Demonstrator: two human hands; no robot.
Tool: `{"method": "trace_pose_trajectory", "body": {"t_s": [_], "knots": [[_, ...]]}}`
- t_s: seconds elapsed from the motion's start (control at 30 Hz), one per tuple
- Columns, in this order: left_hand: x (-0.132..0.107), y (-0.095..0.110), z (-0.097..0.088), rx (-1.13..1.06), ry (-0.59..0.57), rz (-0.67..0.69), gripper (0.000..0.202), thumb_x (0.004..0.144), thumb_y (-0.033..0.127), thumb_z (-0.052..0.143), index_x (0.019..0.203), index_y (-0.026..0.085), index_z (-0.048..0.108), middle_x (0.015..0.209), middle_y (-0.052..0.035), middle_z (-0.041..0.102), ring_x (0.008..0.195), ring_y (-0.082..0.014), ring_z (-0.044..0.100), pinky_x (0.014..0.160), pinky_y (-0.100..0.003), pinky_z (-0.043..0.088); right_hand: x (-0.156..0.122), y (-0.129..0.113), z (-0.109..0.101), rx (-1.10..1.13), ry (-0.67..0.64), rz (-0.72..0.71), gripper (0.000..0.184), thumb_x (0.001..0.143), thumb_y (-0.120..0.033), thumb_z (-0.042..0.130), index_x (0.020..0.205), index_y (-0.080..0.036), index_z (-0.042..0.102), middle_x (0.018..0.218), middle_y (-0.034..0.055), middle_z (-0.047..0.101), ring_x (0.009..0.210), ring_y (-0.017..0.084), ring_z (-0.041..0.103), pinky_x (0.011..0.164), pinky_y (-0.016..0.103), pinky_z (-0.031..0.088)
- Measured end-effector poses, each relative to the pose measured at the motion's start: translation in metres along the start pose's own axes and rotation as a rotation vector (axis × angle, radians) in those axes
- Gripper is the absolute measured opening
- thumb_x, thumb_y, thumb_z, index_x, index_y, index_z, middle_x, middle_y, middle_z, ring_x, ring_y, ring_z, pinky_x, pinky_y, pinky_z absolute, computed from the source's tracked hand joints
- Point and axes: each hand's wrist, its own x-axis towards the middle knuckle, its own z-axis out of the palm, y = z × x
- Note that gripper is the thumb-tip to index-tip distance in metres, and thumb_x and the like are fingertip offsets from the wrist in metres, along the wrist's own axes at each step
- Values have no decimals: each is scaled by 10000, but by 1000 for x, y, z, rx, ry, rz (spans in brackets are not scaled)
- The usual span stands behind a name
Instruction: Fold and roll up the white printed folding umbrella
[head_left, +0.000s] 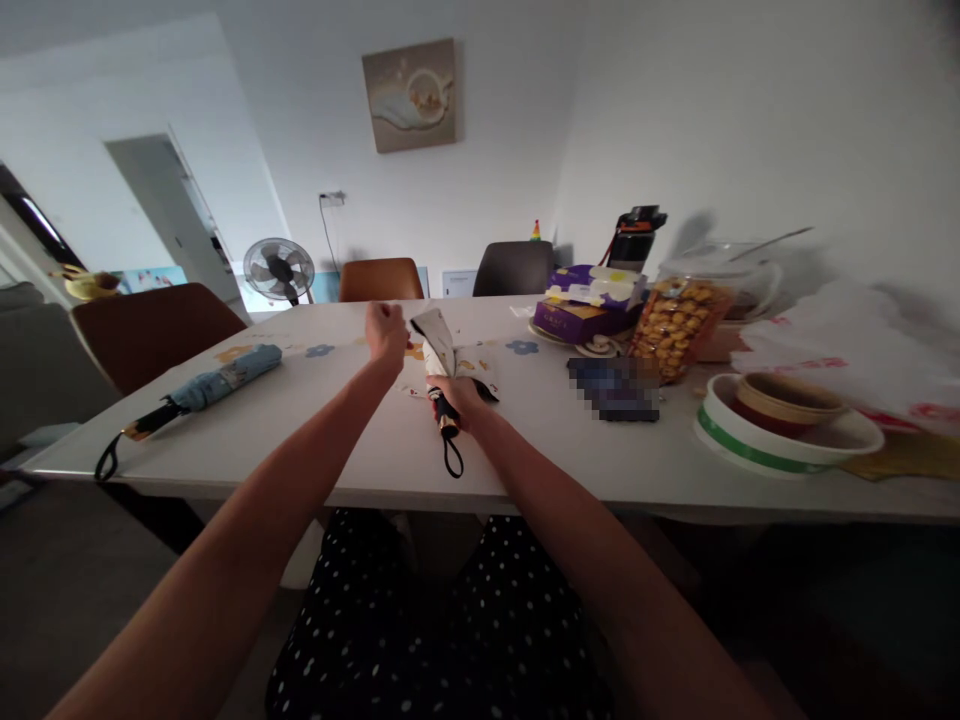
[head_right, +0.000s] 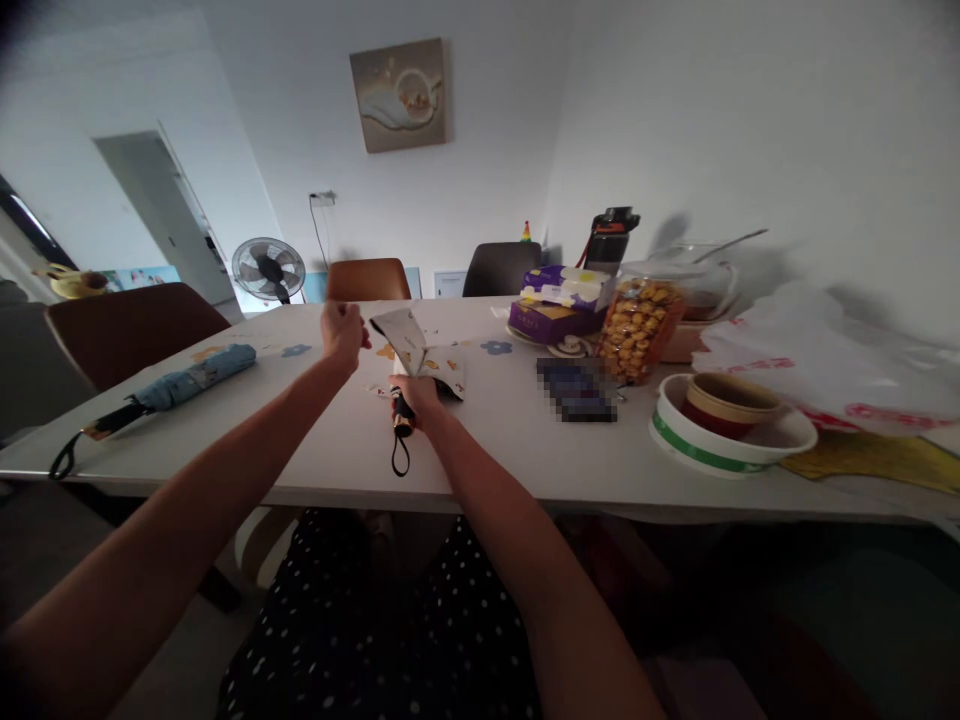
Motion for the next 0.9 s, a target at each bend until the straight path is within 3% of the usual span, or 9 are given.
{"method": "trace_pose_trajectory", "body": {"t_s": [0.2, 0.27, 0.33, 0.43, 0.53, 0.63, 0.73, 0.83, 0.9], "knots": [[-5, -40, -24, -117, 123, -407, 119, 855, 252, 402, 751, 194, 409, 629, 23, 447, 450, -78, 458, 470, -220, 452, -2, -4, 2, -19, 65, 56, 178, 789, -239, 579, 665, -152, 485, 415, -23, 464, 329, 118, 449, 301, 238, 391], [-2, -44, -27, -162, 58, -525, 209, 858, 382, 413, 769, 194, 429, 626, 7, 467, 480, -112, 509, 475, -256, 477, -3, -5, 3, -38, 81, 64, 180, 783, -246, 589, 666, -146, 495, 428, -13, 480, 336, 120, 459, 306, 239, 400], [1, -44, -28, -166, -83, -623, 306, 817, 484, 466, 757, 184, 462, 609, -13, 495, 480, -134, 525, 442, -260, 464, -4, -5, 4, -52, 82, 61, 180, 781, -243, 594, 665, -144, 499, 428, -14, 481, 337, 115, 462, 313, 235, 407], [2, -41, -27, -61, -193, -582, 237, 760, 373, 581, 696, 166, 485, 548, -5, 487, 405, -104, 462, 374, -217, 391, -5, -5, 4, -59, 71, 64, 177, 790, -235, 589, 668, -143, 500, 415, -28, 465, 328, 106, 449, 313, 224, 400], [1, -40, -30, -17, -161, -454, 147, 724, 207, 592, 658, 170, 466, 490, 41, 429, 359, -60, 387, 363, -169, 325, -3, -5, 2, -54, 37, 66, 163, 785, -219, 606, 687, -139, 502, 423, -34, 473, 322, 98, 438, 301, 215, 384], [-5, -47, -37, 0, -147, -365, 174, 741, 208, 554, 618, 174, 436, 447, 63, 370, 341, -45, 339, 363, -151, 264, 0, -7, -3, 17, -90, 64, 166, 795, -233, 611, 705, -140, 507, 457, -31, 496, 332, 80, 438, 302, 190, 378], [-17, -61, -44, 62, -165, -353, 230, 742, 216, 527, 555, 181, 398, 403, 59, 341, 325, -58, 317, 362, -174, 243, 1, -10, -6, 108, -185, 38, 249, 819, -357, 595, 707, -157, 497, 481, -31, 507, 341, 70, 449, 305, 174, 382], [-27, -73, -46, 133, -190, -333, 236, 749, 215, 499, 535, 185, 404, 389, 42, 360, 327, -74, 315, 378, -199, 248, -3, -13, -7, 44, -127, 70, 386, 822, -522, 534, 680, -167, 483, 443, -21, 492, 318, 84, 450, 286, 183, 372], [-29, -77, -44, 186, -198, -305, 230, 743, 196, 500, 526, 183, 424, 398, 32, 373, 354, -91, 344, 406, -216, 272, -7, -15, -7, -21, -67, 106, 383, 842, -502, 512, 665, -164, 478, 416, -17, 482, 303, 88, 446, 281, 184, 365]]}}
